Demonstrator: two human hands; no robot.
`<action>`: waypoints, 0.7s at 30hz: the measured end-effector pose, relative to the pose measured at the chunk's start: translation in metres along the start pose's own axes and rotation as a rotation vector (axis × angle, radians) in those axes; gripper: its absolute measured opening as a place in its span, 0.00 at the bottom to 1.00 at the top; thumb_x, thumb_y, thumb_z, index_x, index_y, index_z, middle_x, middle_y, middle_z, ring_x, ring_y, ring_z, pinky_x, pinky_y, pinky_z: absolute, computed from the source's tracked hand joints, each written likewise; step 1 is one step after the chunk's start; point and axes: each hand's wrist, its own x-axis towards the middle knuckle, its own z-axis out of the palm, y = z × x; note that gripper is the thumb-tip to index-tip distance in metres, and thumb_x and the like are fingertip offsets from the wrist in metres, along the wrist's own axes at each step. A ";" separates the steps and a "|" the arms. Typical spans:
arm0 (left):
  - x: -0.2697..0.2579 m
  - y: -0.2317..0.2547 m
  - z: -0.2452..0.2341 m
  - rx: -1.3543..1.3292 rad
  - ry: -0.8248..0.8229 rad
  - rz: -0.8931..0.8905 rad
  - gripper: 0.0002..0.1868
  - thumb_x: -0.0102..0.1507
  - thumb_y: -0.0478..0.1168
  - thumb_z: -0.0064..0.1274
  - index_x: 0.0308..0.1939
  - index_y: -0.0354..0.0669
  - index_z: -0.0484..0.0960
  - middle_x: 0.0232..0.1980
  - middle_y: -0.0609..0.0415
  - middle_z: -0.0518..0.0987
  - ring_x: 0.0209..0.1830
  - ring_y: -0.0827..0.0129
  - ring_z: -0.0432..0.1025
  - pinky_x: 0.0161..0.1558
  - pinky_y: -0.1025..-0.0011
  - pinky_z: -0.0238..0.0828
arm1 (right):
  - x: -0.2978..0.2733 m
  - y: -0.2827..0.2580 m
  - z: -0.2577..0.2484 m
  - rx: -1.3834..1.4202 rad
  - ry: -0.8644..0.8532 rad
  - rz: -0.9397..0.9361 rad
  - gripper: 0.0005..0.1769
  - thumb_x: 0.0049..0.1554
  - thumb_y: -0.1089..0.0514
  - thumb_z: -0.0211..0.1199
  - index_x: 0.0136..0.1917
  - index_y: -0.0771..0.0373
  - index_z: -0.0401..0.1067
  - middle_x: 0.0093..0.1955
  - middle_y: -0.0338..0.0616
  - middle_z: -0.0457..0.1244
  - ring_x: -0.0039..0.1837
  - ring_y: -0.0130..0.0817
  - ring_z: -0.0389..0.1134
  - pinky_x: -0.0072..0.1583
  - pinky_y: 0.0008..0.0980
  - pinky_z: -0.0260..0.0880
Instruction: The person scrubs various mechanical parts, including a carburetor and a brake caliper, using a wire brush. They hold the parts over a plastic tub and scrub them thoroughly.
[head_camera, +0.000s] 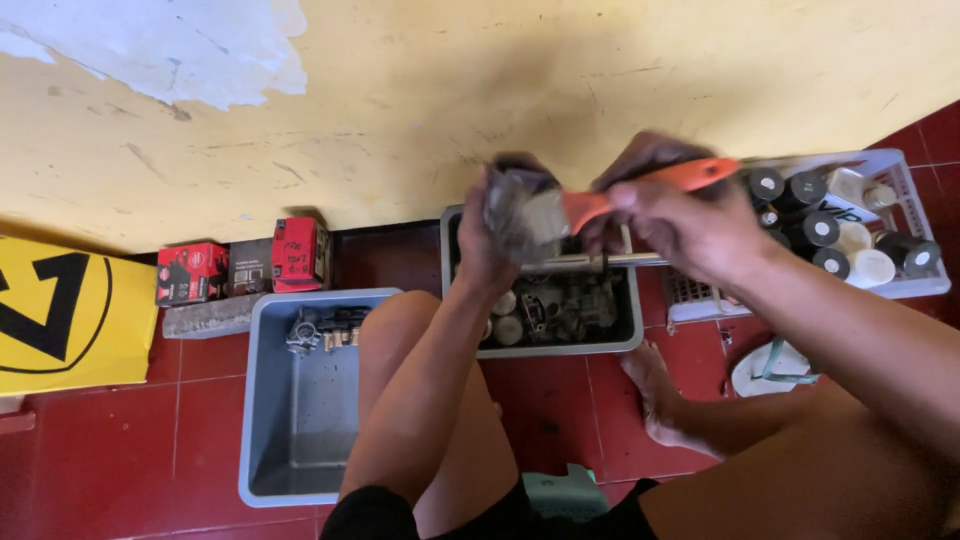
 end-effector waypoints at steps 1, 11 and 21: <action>-0.004 0.002 -0.001 -0.002 0.003 0.000 0.35 0.66 0.63 0.56 0.56 0.32 0.80 0.59 0.37 0.80 0.56 0.52 0.75 0.66 0.59 0.66 | -0.003 -0.009 -0.001 0.001 -0.001 0.003 0.05 0.60 0.64 0.63 0.47 0.69 0.70 0.39 0.64 0.68 0.38 0.46 0.76 0.39 0.33 0.79; -0.020 0.007 -0.010 0.021 -0.499 0.211 0.22 0.77 0.54 0.37 0.59 0.39 0.74 0.54 0.44 0.76 0.30 0.52 0.72 0.31 0.58 0.74 | -0.032 -0.061 0.000 -0.922 -0.035 -0.555 0.09 0.63 0.71 0.64 0.55 0.72 0.67 0.48 0.57 0.69 0.45 0.38 0.75 0.49 0.26 0.79; -0.040 0.011 0.001 0.186 -0.459 0.281 0.22 0.75 0.54 0.39 0.55 0.38 0.73 0.48 0.47 0.75 0.28 0.60 0.75 0.24 0.64 0.78 | -0.041 -0.048 -0.002 -1.271 -0.354 -0.679 0.13 0.58 0.60 0.68 0.55 0.67 0.74 0.50 0.57 0.70 0.47 0.43 0.74 0.47 0.30 0.80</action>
